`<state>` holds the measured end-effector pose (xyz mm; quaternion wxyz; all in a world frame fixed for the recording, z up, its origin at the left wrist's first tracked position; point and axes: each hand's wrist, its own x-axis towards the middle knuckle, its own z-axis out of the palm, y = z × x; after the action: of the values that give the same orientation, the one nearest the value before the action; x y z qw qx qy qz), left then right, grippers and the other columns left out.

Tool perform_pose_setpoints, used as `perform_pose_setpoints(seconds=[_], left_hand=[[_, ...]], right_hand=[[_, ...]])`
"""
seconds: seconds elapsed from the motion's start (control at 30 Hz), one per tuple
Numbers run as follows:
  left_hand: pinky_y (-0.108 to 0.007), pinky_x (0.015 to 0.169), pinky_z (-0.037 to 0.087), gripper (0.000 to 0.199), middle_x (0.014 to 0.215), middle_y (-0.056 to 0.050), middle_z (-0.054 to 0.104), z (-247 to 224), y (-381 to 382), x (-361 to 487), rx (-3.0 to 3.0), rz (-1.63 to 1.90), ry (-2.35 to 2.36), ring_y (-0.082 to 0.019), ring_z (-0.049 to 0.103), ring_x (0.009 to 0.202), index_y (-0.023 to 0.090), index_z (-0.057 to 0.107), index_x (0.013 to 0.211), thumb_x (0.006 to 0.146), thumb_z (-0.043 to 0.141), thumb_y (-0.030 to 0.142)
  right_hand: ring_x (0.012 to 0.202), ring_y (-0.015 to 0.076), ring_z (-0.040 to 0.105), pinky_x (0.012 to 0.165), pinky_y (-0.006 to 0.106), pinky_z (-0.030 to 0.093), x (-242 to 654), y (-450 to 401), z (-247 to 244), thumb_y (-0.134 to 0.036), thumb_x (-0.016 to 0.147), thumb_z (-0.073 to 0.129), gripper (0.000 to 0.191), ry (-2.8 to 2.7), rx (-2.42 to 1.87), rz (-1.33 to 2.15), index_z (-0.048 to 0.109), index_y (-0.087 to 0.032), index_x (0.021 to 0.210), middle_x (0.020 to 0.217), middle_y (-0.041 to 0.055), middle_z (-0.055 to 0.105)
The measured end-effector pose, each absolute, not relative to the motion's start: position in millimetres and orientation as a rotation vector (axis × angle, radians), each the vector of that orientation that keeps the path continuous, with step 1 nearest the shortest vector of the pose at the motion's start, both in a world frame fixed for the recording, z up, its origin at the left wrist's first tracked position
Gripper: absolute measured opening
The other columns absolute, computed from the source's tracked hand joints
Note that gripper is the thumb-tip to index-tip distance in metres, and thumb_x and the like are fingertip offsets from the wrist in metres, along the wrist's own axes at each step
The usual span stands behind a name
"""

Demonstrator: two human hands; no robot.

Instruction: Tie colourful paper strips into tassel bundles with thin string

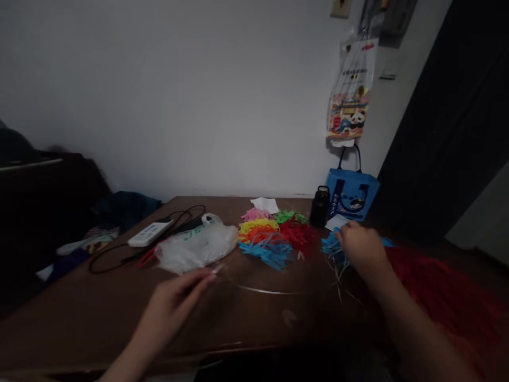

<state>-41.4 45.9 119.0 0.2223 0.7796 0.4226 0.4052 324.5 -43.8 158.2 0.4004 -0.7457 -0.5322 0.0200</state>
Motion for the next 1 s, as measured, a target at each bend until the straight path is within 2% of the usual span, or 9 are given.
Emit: perform_pose_setpoints(seconds=[0.07,0.17,0.23,0.43,0.57,0.7,0.77,0.87,1.0], left_hand=[[-0.025,0.063,0.050,0.034,0.078,-0.002,0.077,116,39,-15,2.312,0.870,0.900,-0.020,0.069,0.067,0.024,0.075,0.083,0.085,0.054,0.051],[-0.024,0.065,0.047,0.024,0.079,-0.002,0.076,115,34,16,2.414,0.651,0.714,-0.018,0.068,0.070,0.024,0.072,0.086,0.090,0.052,0.035],[-0.022,0.063,0.044,0.023,0.077,-0.001,0.074,115,39,21,2.405,0.563,0.709,-0.017,0.066,0.068,0.022,0.070,0.084,0.091,0.052,0.033],[-0.021,0.065,0.041,0.029,0.075,0.000,0.068,104,76,-18,2.304,0.409,0.827,-0.016,0.061,0.071,0.019,0.068,0.082,0.093,0.048,0.036],[-0.020,0.065,0.039,0.028,0.077,-0.001,0.069,91,72,-4,2.323,0.343,0.866,-0.015,0.060,0.071,0.018,0.068,0.084,0.094,0.045,0.030],[-0.021,0.061,0.037,0.021,0.078,-0.003,0.072,83,56,44,2.366,0.280,0.812,-0.015,0.062,0.068,0.020,0.072,0.086,0.089,0.051,0.022],[-0.020,0.058,0.037,0.020,0.076,-0.002,0.073,80,55,60,2.359,0.282,0.797,-0.014,0.061,0.064,0.020,0.072,0.084,0.087,0.053,0.020],[-0.019,0.053,0.035,0.021,0.069,-0.001,0.070,78,70,62,2.353,0.299,0.821,-0.013,0.058,0.060,0.017,0.072,0.080,0.087,0.055,0.025],[-0.019,0.057,0.040,0.023,0.071,-0.001,0.069,85,114,62,2.398,0.358,0.828,-0.014,0.060,0.066,0.015,0.069,0.079,0.090,0.052,0.027]], right_hand=[[0.090,0.0227,0.059,0.084,0.036,0.042,272,-42,139,-0.037,0.083,0.062,0.016,-1.517,-1.794,0.114,0.066,-0.021,0.079,0.093,0.0078,0.064],[0.092,0.0217,0.060,0.081,0.032,0.046,213,-39,108,-0.045,0.075,0.071,0.053,-1.857,-1.365,0.509,0.059,-0.022,0.121,0.108,0.0063,0.066],[0.074,0.0172,0.061,0.069,0.027,0.045,207,-39,91,-0.040,0.086,0.059,0.024,-1.738,-1.405,0.677,0.068,-0.021,0.095,0.083,0.0015,0.068],[0.074,0.0206,0.061,0.066,0.030,0.044,306,-51,59,-0.042,0.094,0.044,0.034,-1.596,-1.699,0.571,0.067,-0.020,0.080,0.075,0.0026,0.065],[0.105,0.0278,0.059,0.092,0.042,0.043,312,-48,49,-0.023,0.085,0.052,0.028,-1.867,-1.904,0.381,0.071,-0.020,0.105,0.109,0.0113,0.066],[0.138,0.0262,0.035,0.111,0.040,0.031,249,-31,45,-0.026,0.077,0.066,0.084,-2.009,-1.596,0.655,0.026,-0.020,0.150,0.152,0.0107,0.036],[0.127,0.0248,0.048,0.104,0.036,0.039,227,-20,41,-0.023,0.079,0.063,0.076,-1.956,-1.518,0.746,0.033,-0.018,0.148,0.142,0.0125,0.049],[0.094,0.0216,0.064,0.081,0.030,0.046,229,-6,34,-0.025,0.088,0.050,0.026,-1.862,-1.539,0.681,0.066,-0.019,0.109,0.103,0.0076,0.070],[0.064,0.0158,0.059,0.060,0.025,0.038,266,7,23,-0.036,0.095,0.041,0.036,-1.776,-1.607,0.601,0.062,-0.019,0.070,0.068,0.0008,0.065]])
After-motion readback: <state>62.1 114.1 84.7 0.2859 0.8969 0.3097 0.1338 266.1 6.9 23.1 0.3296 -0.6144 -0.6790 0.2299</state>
